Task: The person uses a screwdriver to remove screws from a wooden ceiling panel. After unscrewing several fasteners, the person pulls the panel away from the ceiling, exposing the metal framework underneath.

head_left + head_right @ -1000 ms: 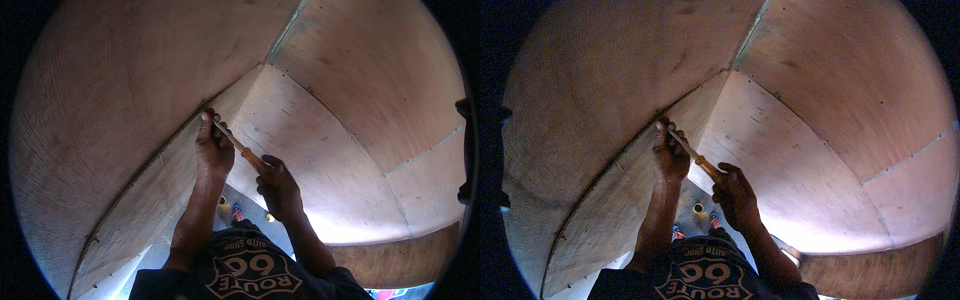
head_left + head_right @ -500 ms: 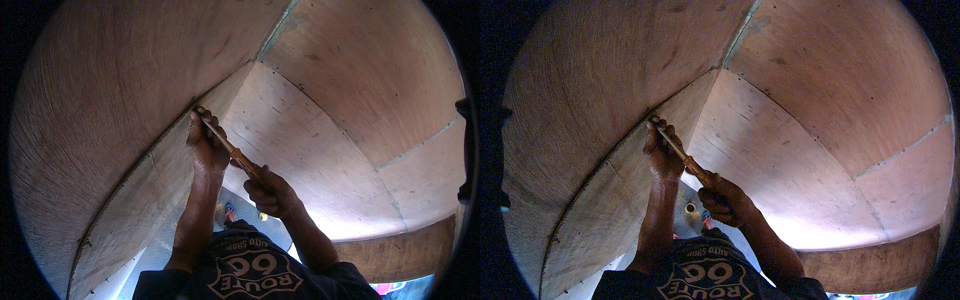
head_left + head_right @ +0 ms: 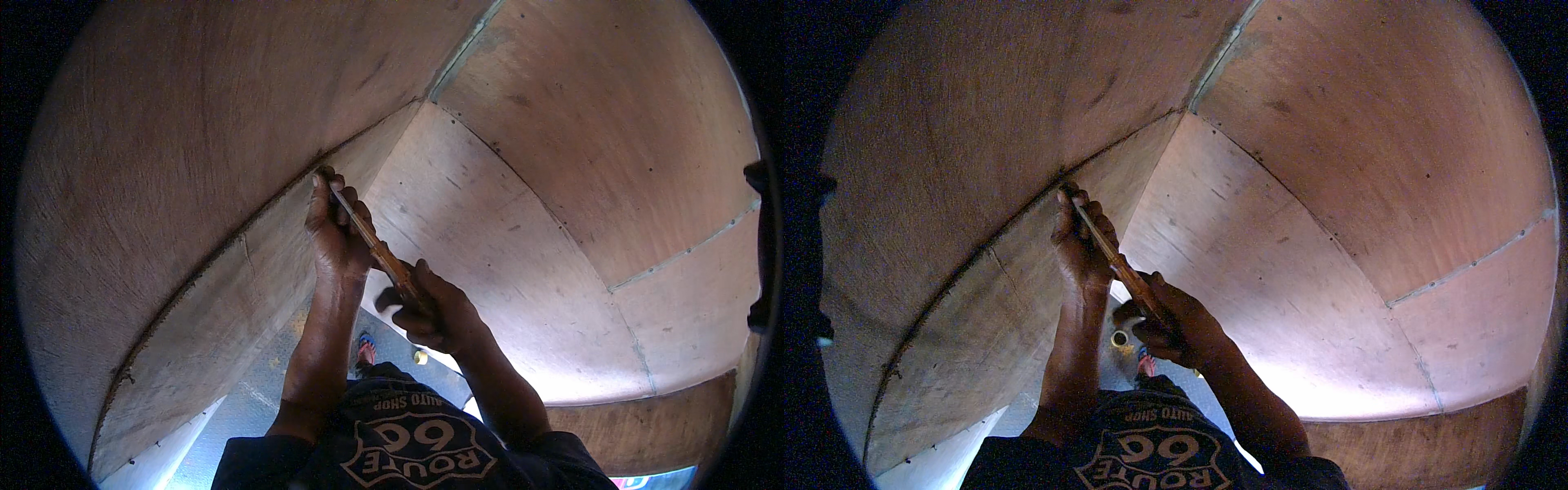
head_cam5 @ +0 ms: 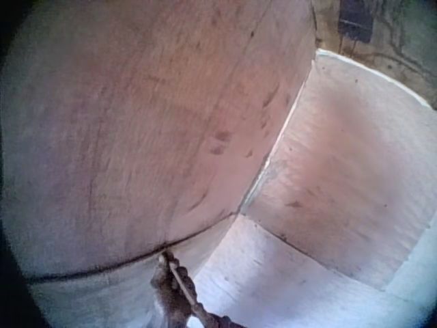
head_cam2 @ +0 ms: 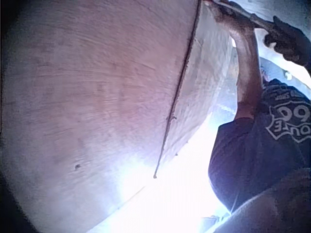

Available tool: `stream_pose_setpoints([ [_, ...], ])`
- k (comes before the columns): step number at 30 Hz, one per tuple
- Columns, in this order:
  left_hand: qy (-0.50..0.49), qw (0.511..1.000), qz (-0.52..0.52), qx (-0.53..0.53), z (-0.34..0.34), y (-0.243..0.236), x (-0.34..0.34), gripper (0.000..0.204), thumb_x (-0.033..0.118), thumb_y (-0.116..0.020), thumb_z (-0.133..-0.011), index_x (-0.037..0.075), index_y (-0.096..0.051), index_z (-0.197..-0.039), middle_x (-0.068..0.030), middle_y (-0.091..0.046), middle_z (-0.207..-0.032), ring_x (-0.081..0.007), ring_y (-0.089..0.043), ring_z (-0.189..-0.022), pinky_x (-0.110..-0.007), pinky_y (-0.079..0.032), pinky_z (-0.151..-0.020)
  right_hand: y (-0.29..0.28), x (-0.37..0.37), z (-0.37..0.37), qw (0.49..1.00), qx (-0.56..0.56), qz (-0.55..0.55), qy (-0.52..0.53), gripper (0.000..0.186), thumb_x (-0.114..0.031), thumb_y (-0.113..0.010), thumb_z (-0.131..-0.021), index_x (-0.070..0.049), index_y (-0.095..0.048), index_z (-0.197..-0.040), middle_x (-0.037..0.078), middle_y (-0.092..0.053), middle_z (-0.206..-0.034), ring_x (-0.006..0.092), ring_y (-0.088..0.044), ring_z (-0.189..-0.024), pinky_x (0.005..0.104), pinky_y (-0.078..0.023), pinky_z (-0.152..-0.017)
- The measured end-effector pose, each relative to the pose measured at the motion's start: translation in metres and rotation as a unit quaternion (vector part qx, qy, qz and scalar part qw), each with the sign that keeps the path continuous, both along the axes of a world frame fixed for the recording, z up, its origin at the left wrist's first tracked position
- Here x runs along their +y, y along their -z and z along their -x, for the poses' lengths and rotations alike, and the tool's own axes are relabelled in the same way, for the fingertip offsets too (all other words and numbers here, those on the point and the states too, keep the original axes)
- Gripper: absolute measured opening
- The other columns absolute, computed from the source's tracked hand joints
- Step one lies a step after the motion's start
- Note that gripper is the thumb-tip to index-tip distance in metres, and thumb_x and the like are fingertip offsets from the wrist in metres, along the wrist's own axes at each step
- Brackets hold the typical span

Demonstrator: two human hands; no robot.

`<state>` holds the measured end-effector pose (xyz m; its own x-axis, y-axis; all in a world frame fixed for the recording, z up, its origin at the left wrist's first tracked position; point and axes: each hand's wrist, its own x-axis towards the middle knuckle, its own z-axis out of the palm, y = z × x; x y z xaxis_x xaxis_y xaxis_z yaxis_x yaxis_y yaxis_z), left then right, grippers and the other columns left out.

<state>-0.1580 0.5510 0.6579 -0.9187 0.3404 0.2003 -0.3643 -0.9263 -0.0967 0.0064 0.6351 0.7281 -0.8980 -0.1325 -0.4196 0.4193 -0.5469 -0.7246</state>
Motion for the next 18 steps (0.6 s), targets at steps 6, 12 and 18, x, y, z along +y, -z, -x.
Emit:
stream_pose_setpoints([
  [6, -0.004, 1.000, -0.010, -0.002, -0.008, -0.005, 0.006, 0.018, 0.031, -0.058, -0.104, 0.014, -0.061, -0.109, 0.0056, -0.063, -0.087, -0.0052, -0.045, -0.060, -0.022, -0.036, -0.051, -0.008, 0.001, 0.007, 0.612, 0.216, -0.760, 0.031, 0.043, -0.018, -0.067, -0.095, -0.009, -0.059, -0.137, 0.009, -0.062, -0.080, 0.0173, -0.058, -0.064, 0.0335, -0.051, -0.060],
  [12, 0.008, 0.998, -0.056, -0.026, -0.006, -0.003, 0.014, 0.018, 0.032, -0.059, -0.104, 0.015, -0.061, -0.106, 0.0054, -0.063, -0.083, -0.0041, -0.041, -0.054, -0.021, -0.033, -0.046, -0.018, -0.009, 0.005, 0.666, 0.227, -0.706, 0.076, 0.046, -0.006, -0.068, -0.091, -0.003, -0.061, -0.136, 0.011, -0.065, -0.091, 0.0182, -0.065, -0.080, 0.0331, -0.056, -0.066],
  [18, -0.035, 0.999, 0.006, 0.003, -0.003, -0.001, 0.005, 0.022, 0.029, -0.049, -0.109, 0.011, -0.060, -0.107, 0.0027, -0.066, -0.083, -0.0044, -0.044, -0.050, -0.021, -0.044, -0.046, -0.023, -0.002, 0.005, 0.986, 0.012, -0.157, 0.061, 0.041, -0.029, -0.061, -0.100, -0.002, -0.058, -0.130, 0.008, -0.059, -0.081, 0.0105, -0.054, -0.061, 0.0264, -0.048, -0.049],
])
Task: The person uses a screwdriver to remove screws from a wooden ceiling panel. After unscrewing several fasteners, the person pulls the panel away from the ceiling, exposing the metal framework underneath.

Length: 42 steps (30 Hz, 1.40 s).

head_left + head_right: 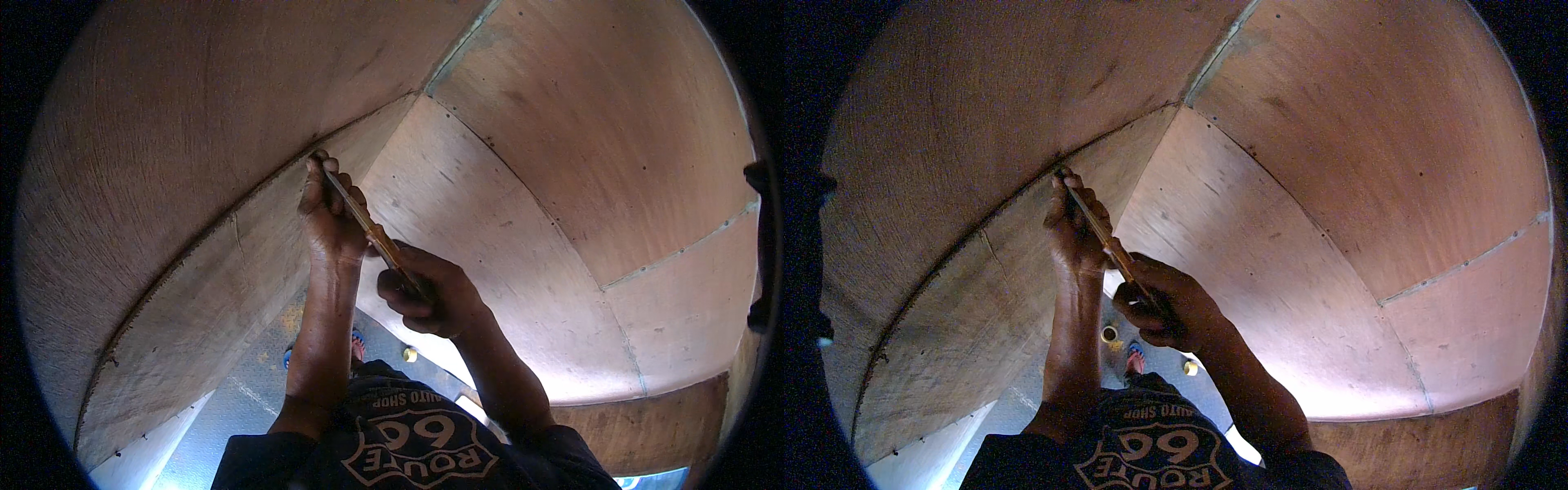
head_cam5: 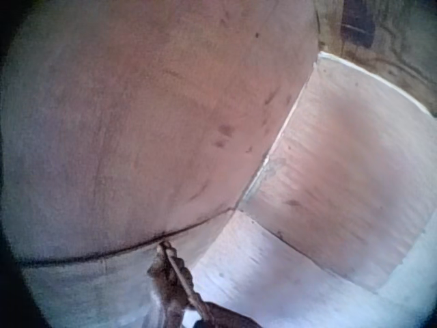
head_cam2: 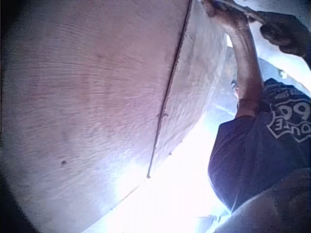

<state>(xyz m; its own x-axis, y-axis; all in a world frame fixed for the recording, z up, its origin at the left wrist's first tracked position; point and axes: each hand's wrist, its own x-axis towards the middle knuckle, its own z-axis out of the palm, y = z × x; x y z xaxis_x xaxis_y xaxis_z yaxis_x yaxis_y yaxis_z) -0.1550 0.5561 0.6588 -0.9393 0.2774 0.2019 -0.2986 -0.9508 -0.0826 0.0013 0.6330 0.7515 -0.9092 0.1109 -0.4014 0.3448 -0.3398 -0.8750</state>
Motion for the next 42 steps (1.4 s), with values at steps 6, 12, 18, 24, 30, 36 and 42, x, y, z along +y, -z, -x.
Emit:
stream_pose_setpoints([
  [6, -0.037, 0.999, 0.016, -0.017, -0.007, -0.012, 0.007, 0.017, 0.026, -0.053, -0.107, 0.012, -0.062, -0.108, 0.0022, -0.068, -0.085, -0.0047, -0.037, -0.047, -0.022, -0.033, -0.045, 0.000, -0.006, 0.004, 0.598, 0.218, -0.771, -0.016, 0.045, -0.004, -0.072, -0.086, -0.003, -0.060, -0.129, 0.019, -0.066, -0.085, 0.0312, -0.063, -0.060, 0.0397, -0.054, -0.061],
  [12, -0.066, 0.989, 0.079, -0.105, -0.008, -0.021, 0.013, 0.014, 0.026, -0.055, -0.106, 0.014, -0.061, -0.104, 0.0027, -0.064, -0.079, -0.0039, -0.040, -0.047, -0.021, -0.035, -0.042, -0.006, 0.000, 0.001, 0.837, 0.159, -0.520, -0.066, 0.046, -0.014, -0.065, -0.094, -0.002, -0.055, -0.137, 0.012, -0.063, -0.083, 0.0190, -0.062, -0.065, 0.0327, -0.053, -0.056],
  [18, -0.063, 0.996, 0.055, -0.033, 0.001, -0.006, 0.013, 0.014, 0.029, -0.057, -0.103, 0.015, -0.059, -0.100, 0.0049, -0.060, -0.077, -0.0051, -0.041, -0.049, -0.023, -0.036, -0.042, -0.002, 0.001, 0.007, 0.981, 0.105, -0.128, -0.097, 0.044, -0.019, -0.061, -0.097, -0.005, -0.045, -0.136, 0.011, -0.063, -0.084, 0.0138, -0.057, -0.055, 0.0270, -0.042, -0.042],
  [24, -0.153, 0.985, 0.074, -0.014, 0.002, -0.005, 0.027, 0.022, 0.033, -0.048, -0.106, 0.016, -0.058, -0.099, 0.0051, -0.060, -0.080, -0.0078, -0.045, -0.053, -0.024, -0.036, -0.043, 0.010, 0.006, 0.004, 0.627, 0.245, -0.734, -0.096, 0.050, -0.006, -0.068, -0.089, -0.009, -0.047, -0.134, 0.022, -0.066, -0.099, 0.0389, -0.070, -0.084, 0.0504, -0.055, -0.070],
  [30, -0.180, 0.951, 0.235, -0.084, -0.002, -0.011, 0.019, 0.033, 0.038, -0.046, -0.107, 0.012, -0.064, -0.098, 0.0017, -0.049, -0.059, -0.0119, -0.040, -0.044, -0.028, -0.035, -0.041, 0.021, 0.043, 0.017, 0.970, 0.196, -0.012, -0.140, 0.043, -0.017, -0.059, -0.097, -0.003, -0.053, -0.138, 0.006, -0.068, -0.101, 0.0169, -0.066, -0.082, 0.0329, -0.054, -0.070],
  [36, -0.290, 0.869, 0.379, -0.129, -0.026, 0.009, 0.005, 0.030, 0.032, -0.053, -0.104, 0.008, -0.069, -0.100, -0.0012, -0.055, -0.067, -0.0114, -0.046, -0.053, -0.027, -0.036, -0.046, 0.023, 0.062, 0.039, 0.941, 0.190, -0.067, -0.273, 0.037, -0.014, -0.064, -0.094, 0.000, -0.059, -0.128, 0.012, -0.068, -0.102, 0.0183, -0.067, -0.086, 0.0367, -0.059, -0.075],
  [42, -0.201, 0.849, 0.467, -0.142, -0.169, 0.015, 0.015, 0.032, 0.039, -0.055, -0.104, 0.009, -0.063, -0.095, 0.0017, -0.058, -0.074, -0.0088, -0.049, -0.059, -0.025, -0.038, -0.051, 0.019, 0.066, 0.049, 0.902, 0.239, -0.240, -0.267, 0.051, -0.017, -0.080, -0.083, 0.000, -0.059, -0.127, 0.016, -0.068, -0.104, 0.0224, -0.066, -0.095, 0.0381, -0.055, -0.081],
])
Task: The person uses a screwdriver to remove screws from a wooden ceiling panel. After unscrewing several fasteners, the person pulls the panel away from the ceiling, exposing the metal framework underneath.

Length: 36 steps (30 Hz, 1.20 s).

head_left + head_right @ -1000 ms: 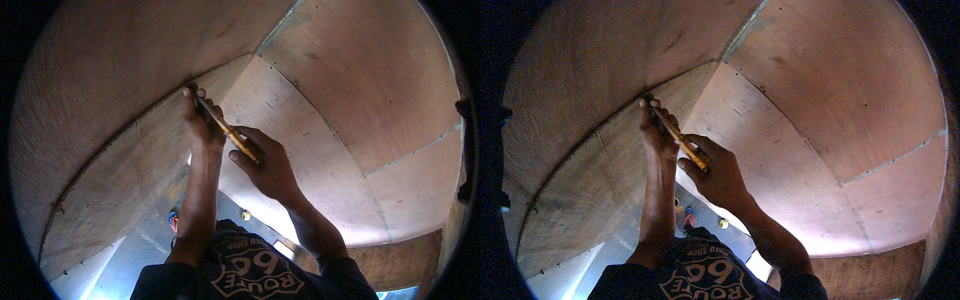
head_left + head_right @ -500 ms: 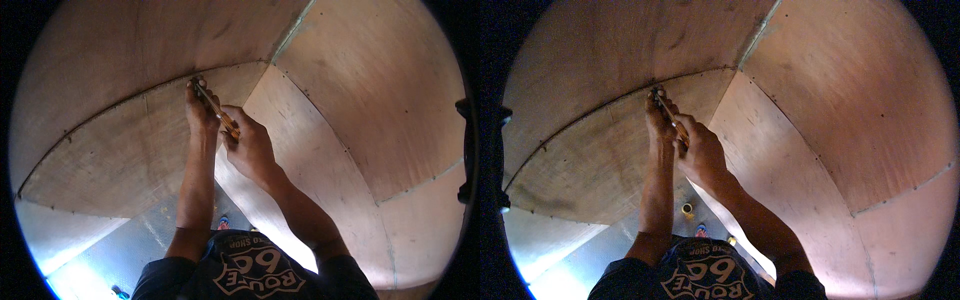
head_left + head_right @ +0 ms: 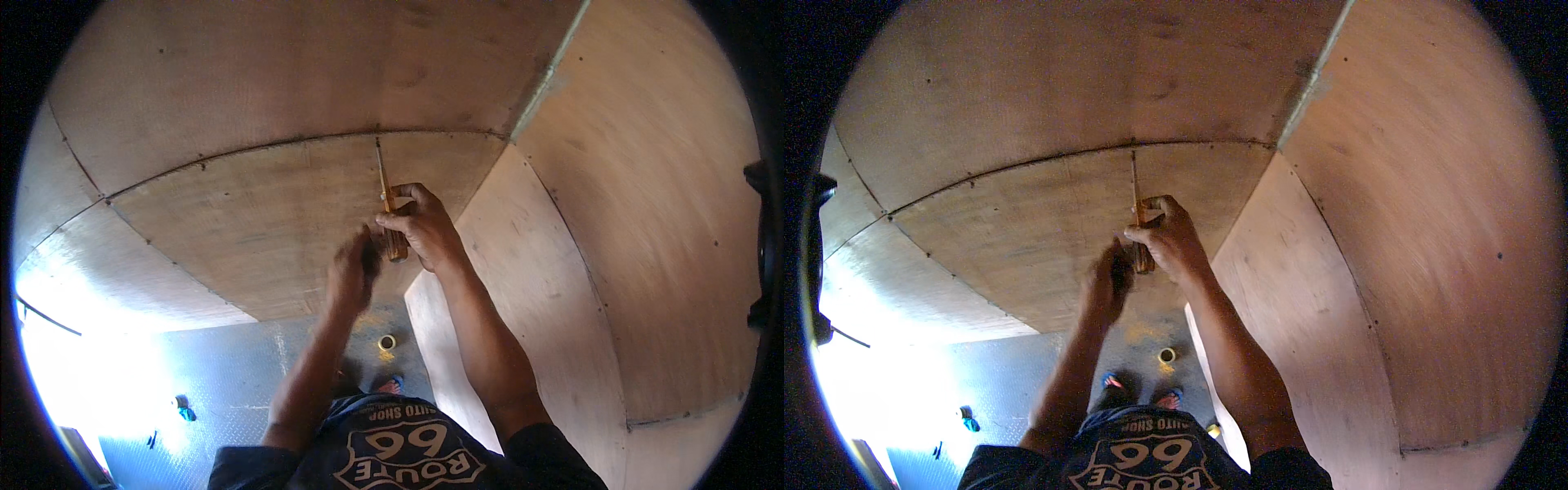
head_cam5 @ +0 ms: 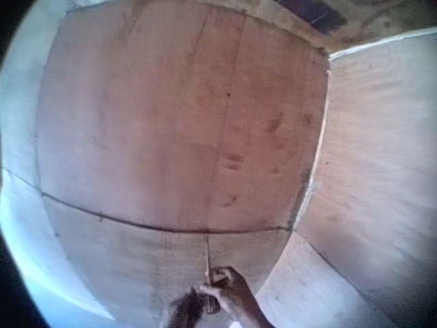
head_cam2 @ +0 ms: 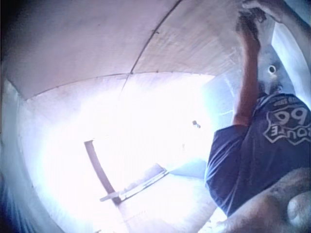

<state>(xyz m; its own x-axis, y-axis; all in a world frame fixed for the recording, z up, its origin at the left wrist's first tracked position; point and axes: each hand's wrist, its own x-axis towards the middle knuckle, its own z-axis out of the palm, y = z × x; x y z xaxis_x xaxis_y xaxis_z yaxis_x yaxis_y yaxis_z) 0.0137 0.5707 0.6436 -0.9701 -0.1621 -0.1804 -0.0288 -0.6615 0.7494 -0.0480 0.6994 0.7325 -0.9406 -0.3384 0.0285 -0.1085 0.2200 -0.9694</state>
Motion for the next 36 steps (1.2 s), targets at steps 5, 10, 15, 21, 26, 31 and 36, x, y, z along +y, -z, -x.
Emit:
stream_pose_setpoints([
  [5, 0.042, 0.992, 0.117, -0.015, -0.039, -0.029, 0.019, 0.050, 0.055, -0.057, -0.101, 0.006, -0.063, -0.094, -0.0004, -0.056, -0.071, -0.0065, -0.044, -0.053, -0.025, -0.033, -0.047, 0.004, -0.003, 0.023, 0.997, -0.053, 0.051, -0.024, 0.044, -0.029, -0.074, -0.090, 0.002, -0.060, -0.119, 0.012, -0.067, -0.096, 0.0208, -0.066, -0.087, 0.0330, -0.051, -0.077],
  [10, 0.017, 0.981, 0.192, 0.017, -0.025, -0.046, 0.025, 0.052, 0.053, -0.055, -0.102, 0.003, -0.064, -0.090, -0.0011, -0.057, -0.071, -0.0069, -0.044, -0.055, -0.025, -0.032, -0.049, 0.017, -0.019, 0.079, 0.977, -0.119, 0.174, -0.039, 0.031, -0.028, -0.055, -0.103, 0.001, -0.062, -0.109, 0.012, -0.069, -0.090, 0.0199, -0.066, -0.077, 0.0346, -0.055, -0.071],
  [15, 0.032, 0.999, 0.003, -0.020, -0.027, -0.035, 0.043, 0.042, 0.053, -0.053, -0.102, 0.013, -0.065, -0.096, -0.0007, -0.058, -0.071, -0.0082, -0.043, -0.053, -0.023, -0.032, -0.047, 0.047, -0.051, 0.141, 0.858, -0.233, 0.447, -0.102, 0.026, -0.025, -0.057, -0.101, -0.001, -0.063, -0.105, 0.010, -0.066, -0.084, 0.0214, -0.064, -0.068, 0.0401, -0.059, -0.069],
  [21, -0.033, 0.995, 0.060, -0.070, -0.031, -0.042, 0.071, 0.063, 0.064, -0.051, -0.099, 0.004, -0.063, -0.113, -0.0052, -0.061, -0.080, -0.0113, -0.051, -0.063, -0.030, -0.042, -0.052, 0.064, -0.022, 0.145, 0.782, -0.331, 0.511, -0.136, 0.012, -0.015, -0.059, -0.100, -0.004, -0.063, -0.099, 0.004, -0.056, -0.076, 0.0135, -0.049, -0.060, 0.0277, -0.045, -0.055],
  [26, -0.270, 0.840, 0.465, -0.079, -0.033, -0.038, 0.076, 0.061, 0.058, -0.058, -0.099, -0.002, -0.062, -0.108, -0.0092, -0.067, -0.088, -0.0200, -0.063, -0.071, -0.035, -0.049, -0.057, 0.062, -0.032, 0.135, 0.889, -0.203, 0.406, 0.059, 0.016, -0.023, -0.061, -0.100, -0.007, -0.066, -0.099, 0.000, -0.055, -0.073, 0.0115, -0.047, -0.056, 0.0276, -0.042, -0.052],
  [31, -0.100, 0.960, 0.257, -0.051, -0.030, -0.020, 0.064, 0.046, 0.048, -0.053, -0.104, 0.004, -0.064, -0.108, -0.0037, -0.068, -0.086, -0.0144, -0.064, -0.068, -0.031, -0.048, -0.054, 0.075, -0.025, 0.120, 0.906, -0.013, 0.406, -0.121, 0.022, -0.026, -0.065, -0.097, -0.005, -0.063, -0.102, 0.002, -0.057, -0.077, 0.0148, -0.055, -0.066, 0.0293, -0.050, -0.066],
  [36, -0.044, 0.997, 0.023, -0.060, -0.026, -0.028, 0.062, 0.048, 0.054, -0.053, -0.101, 0.008, -0.064, -0.102, 0.0018, -0.059, -0.075, -0.0109, -0.054, -0.061, -0.028, -0.043, -0.052, 0.089, -0.027, 0.123, 0.917, 0.120, 0.366, -0.103, 0.023, -0.024, -0.062, -0.096, -0.004, -0.062, -0.108, 0.005, -0.061, -0.081, 0.0190, -0.060, -0.069, 0.0304, -0.053, -0.069],
])
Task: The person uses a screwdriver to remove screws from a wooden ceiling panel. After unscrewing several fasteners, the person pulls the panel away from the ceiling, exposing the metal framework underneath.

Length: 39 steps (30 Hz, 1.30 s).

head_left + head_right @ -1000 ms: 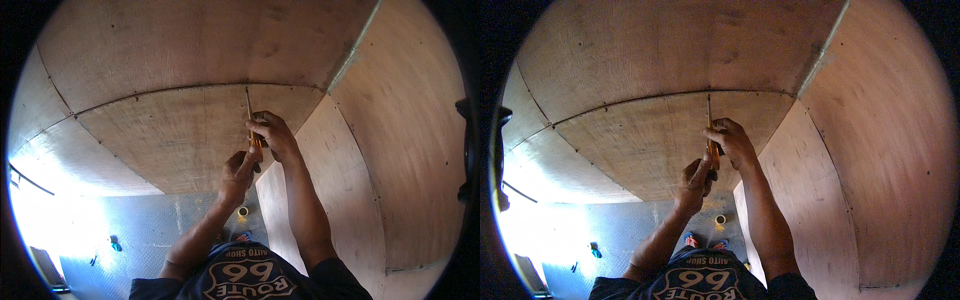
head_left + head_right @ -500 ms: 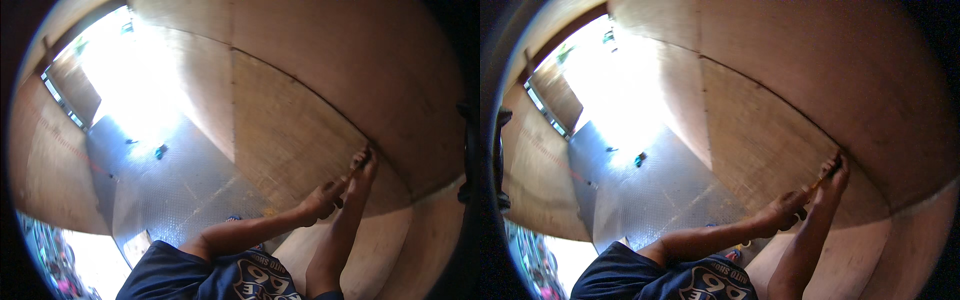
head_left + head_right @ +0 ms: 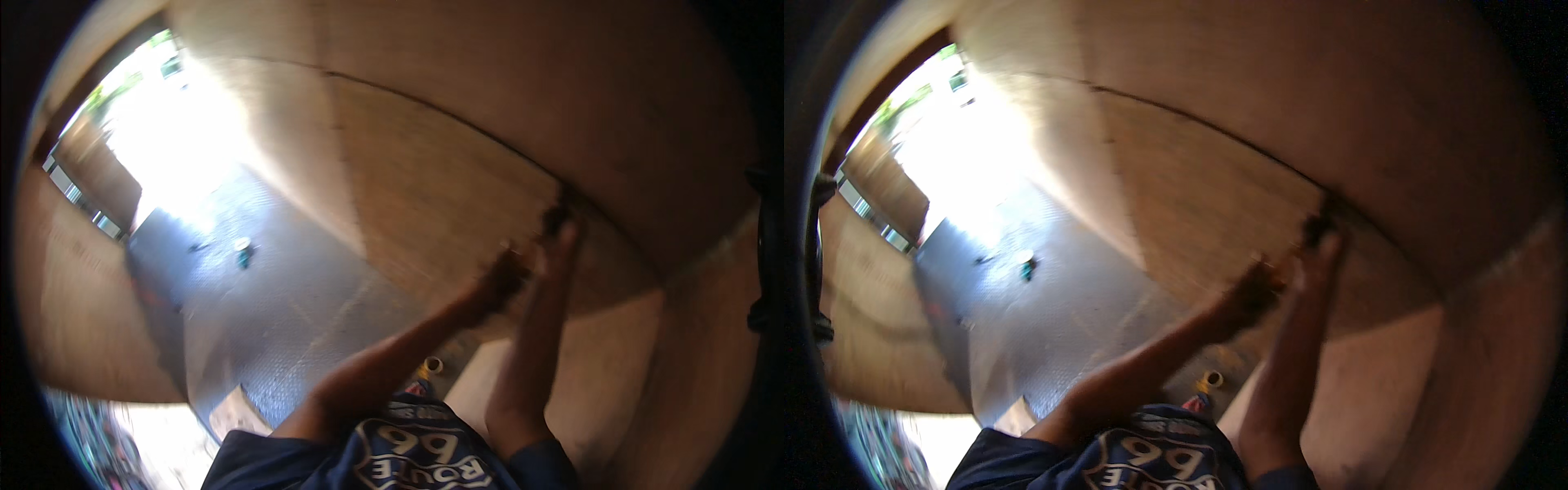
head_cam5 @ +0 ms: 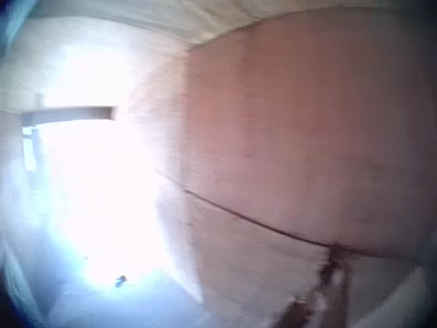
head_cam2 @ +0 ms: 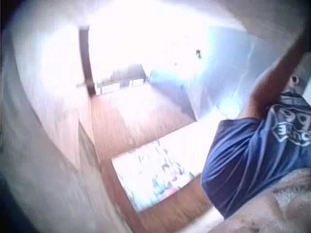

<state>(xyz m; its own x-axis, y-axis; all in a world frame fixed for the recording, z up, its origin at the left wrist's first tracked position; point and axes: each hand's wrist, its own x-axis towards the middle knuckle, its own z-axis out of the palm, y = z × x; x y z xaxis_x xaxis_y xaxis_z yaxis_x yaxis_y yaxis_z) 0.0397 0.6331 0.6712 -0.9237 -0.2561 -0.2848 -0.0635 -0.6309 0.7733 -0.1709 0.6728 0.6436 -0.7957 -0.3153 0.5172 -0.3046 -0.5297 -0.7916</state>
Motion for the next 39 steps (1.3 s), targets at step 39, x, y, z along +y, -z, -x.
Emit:
stream_pose_setpoints([
  [39, -0.195, 0.935, -0.291, 0.056, -0.166, 0.183, -0.159, 0.042, 0.049, -0.052, -0.104, 0.009, -0.066, -0.104, -0.0044, -0.066, -0.082, -0.0174, -0.064, -0.073, -0.034, -0.053, -0.065, 0.049, -0.105, -0.285, 0.767, 0.366, -0.480, -0.216, 0.015, -0.018, -0.069, -0.090, -0.004, -0.065, -0.095, 0.017, -0.067, -0.092, 0.0360, -0.069, -0.084, 0.0455, -0.056, -0.071],
])
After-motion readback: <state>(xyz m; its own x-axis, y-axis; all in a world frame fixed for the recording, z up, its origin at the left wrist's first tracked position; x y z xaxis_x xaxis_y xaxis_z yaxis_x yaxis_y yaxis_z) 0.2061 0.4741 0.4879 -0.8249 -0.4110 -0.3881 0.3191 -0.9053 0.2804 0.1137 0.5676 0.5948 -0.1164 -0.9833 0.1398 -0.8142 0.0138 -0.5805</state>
